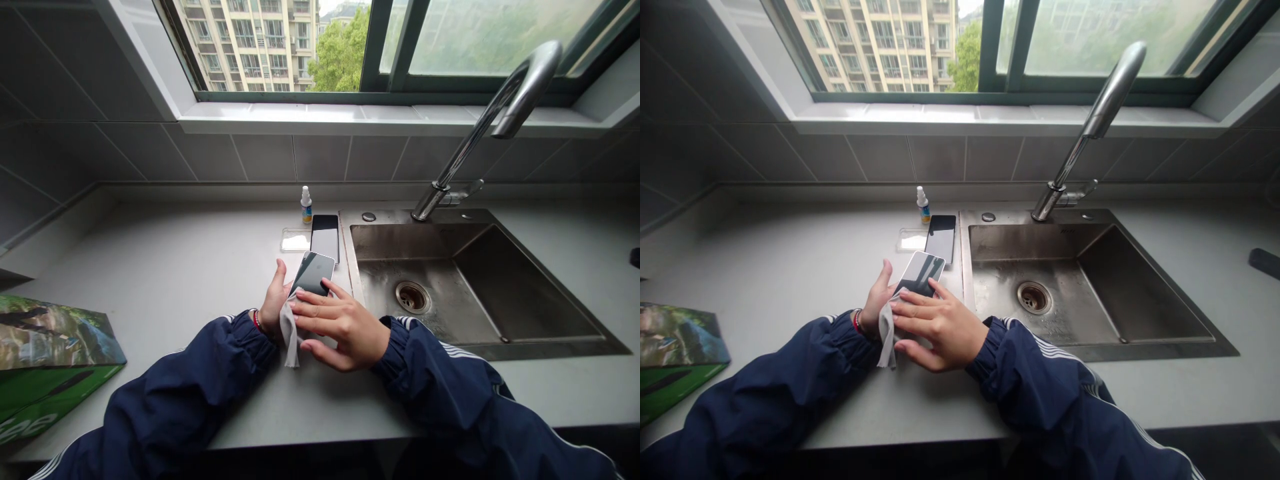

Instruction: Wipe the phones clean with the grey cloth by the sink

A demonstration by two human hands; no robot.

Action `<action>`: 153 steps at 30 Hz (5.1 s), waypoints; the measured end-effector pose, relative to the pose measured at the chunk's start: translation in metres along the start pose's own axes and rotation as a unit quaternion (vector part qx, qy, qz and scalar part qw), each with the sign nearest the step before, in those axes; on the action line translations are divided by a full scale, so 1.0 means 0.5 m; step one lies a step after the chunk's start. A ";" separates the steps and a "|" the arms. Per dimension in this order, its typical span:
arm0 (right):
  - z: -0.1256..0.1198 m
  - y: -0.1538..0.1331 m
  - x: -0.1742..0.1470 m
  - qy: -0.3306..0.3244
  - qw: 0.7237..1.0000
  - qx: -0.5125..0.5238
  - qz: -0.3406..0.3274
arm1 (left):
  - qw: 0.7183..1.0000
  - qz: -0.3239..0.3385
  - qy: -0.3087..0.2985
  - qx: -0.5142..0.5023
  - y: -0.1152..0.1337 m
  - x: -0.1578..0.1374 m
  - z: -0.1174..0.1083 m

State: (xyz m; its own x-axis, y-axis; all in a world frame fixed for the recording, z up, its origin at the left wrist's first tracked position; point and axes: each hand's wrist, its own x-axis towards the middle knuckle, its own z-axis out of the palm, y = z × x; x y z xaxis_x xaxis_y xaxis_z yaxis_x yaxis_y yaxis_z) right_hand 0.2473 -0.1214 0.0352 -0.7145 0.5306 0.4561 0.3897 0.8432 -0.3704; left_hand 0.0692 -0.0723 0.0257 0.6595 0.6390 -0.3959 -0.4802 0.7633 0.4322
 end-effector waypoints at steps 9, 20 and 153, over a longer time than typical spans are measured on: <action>-0.001 -0.004 0.002 0.000 1.000 0.009 -0.020 | 1.000 -0.002 -0.011 -0.018 0.000 0.002 0.004; 0.004 0.014 0.000 0.012 0.999 -0.024 0.018 | 0.999 0.037 0.015 -0.012 -0.008 0.001 0.013; -0.012 -0.001 0.003 -0.031 0.999 0.042 -0.009 | 1.000 -0.007 -0.022 -0.018 0.005 -0.002 0.008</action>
State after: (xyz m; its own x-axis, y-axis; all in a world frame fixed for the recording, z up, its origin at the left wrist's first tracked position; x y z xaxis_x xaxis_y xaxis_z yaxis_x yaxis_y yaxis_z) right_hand 0.2497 -0.1205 0.0407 -0.7567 0.5073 0.4124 0.3283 0.8404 -0.4313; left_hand 0.0698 -0.0713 0.0302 0.6907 0.6245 -0.3646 -0.4911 0.7752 0.3974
